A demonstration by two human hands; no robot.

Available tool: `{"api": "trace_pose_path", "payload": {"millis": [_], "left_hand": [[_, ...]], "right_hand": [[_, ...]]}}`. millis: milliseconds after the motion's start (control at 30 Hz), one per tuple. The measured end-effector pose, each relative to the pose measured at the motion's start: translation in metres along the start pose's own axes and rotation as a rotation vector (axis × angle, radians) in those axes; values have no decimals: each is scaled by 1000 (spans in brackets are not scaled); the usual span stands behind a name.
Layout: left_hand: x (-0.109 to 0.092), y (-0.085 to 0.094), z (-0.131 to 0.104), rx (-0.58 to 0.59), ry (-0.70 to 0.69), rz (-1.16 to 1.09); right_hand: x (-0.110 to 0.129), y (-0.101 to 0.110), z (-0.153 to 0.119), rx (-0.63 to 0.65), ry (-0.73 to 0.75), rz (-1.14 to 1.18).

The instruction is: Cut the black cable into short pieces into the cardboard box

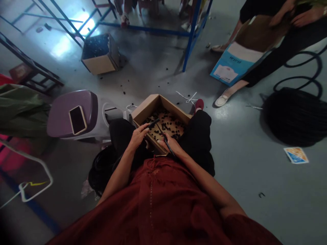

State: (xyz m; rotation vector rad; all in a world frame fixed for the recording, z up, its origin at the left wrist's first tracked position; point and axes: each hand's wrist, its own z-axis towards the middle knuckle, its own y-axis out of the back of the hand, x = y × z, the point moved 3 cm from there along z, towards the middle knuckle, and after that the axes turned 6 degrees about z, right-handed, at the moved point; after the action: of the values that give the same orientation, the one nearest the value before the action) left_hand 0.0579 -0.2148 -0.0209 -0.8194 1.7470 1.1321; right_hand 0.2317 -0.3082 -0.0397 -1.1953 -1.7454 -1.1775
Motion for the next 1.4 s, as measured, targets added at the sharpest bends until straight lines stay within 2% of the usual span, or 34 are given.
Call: {"api": "trace_pose_path", "payload": {"millis": [333,533,900,1400], "left_hand": [[0,-4,0,68,-56,95],[4,-6,2,113,-51,135],[33,-25,0,147,-16,216],[49,-27,4,109,-1,243]], "right_hand": [[0,0,2,14,-64,-41],[-3,0,0,-20,-99,-69],[-26,-7,6,-21,-163,-247],[-33,-10,10,-26,-126,-301]]}}
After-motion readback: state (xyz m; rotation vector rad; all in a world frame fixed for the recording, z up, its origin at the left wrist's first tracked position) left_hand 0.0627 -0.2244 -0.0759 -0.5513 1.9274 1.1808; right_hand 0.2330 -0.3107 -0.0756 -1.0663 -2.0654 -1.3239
